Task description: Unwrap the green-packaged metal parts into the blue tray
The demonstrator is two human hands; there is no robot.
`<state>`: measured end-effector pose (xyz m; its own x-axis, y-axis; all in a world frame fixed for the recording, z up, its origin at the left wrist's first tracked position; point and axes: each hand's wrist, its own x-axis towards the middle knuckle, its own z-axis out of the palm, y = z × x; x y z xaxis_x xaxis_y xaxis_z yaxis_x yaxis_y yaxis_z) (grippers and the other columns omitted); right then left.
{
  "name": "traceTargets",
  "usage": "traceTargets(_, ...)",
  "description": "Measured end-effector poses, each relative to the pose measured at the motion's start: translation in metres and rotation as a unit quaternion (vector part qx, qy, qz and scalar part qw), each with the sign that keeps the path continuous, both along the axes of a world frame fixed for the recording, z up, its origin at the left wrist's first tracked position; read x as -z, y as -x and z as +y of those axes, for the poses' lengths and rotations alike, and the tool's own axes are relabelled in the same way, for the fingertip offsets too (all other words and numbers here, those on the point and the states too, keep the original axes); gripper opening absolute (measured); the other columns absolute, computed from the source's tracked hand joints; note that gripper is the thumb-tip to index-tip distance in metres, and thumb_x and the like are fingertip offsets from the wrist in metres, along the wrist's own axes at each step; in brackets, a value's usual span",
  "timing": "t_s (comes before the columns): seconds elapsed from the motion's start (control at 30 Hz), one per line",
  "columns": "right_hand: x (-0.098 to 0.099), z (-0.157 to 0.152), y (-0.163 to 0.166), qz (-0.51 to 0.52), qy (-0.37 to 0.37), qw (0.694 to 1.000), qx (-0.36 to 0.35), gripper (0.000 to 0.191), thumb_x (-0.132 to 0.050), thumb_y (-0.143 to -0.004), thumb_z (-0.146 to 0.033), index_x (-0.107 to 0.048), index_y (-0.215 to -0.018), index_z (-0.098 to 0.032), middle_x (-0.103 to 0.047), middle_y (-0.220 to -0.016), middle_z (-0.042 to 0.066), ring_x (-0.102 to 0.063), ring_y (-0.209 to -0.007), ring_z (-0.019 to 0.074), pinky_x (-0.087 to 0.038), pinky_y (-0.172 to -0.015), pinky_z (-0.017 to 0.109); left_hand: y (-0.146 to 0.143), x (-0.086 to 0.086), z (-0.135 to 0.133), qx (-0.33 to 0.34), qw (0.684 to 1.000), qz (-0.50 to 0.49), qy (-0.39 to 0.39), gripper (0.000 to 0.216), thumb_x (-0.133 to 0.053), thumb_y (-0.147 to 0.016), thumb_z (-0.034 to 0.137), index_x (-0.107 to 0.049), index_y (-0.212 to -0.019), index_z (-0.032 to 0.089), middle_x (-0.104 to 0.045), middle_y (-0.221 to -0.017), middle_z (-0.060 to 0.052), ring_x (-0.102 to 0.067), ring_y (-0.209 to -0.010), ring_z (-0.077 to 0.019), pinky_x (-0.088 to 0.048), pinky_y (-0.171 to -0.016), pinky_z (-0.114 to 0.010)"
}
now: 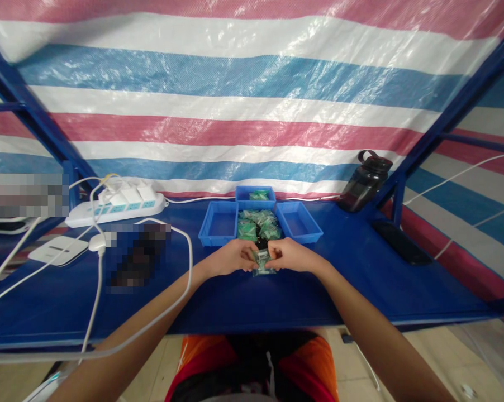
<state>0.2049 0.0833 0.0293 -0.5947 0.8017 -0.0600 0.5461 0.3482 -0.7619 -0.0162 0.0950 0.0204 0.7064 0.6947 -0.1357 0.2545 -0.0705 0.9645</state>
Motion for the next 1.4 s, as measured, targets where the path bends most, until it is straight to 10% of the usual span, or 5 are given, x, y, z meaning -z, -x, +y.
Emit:
traceTargets(1.0, -0.004, -0.005, 0.006, -0.041, -0.138, 0.990, -0.008, 0.020, -0.059, -0.083, -0.033, -0.060, -0.074, -0.015, -0.064, -0.062, 0.001, -0.056, -0.055, 0.0123, -0.037, -0.051, 0.021, -0.009, -0.017, -0.017, -0.005, 0.978, -0.002, -0.208, 0.019, -0.053, -0.086, 0.026, -0.063, -0.097, 0.015, -0.066, -0.092, -0.006, -0.062, -0.081, -0.0150, -0.049, -0.070, -0.023)
traceTargets(1.4, -0.005, -0.002, 0.004, 0.019, -0.092, 0.995, 0.045, 0.027, -0.053, -0.089, -0.036, -0.062, -0.072, -0.017, -0.066, -0.060, 0.001, -0.059, -0.052, 0.0135, -0.040, -0.049, 0.021, -0.004, -0.008, -0.005, -0.159, 0.971, -0.013, -0.176, 0.029, -0.055, -0.085, 0.043, -0.051, -0.100, 0.019, -0.054, -0.061, 0.006, -0.055, -0.049, -0.0109, -0.043, -0.042, -0.018)
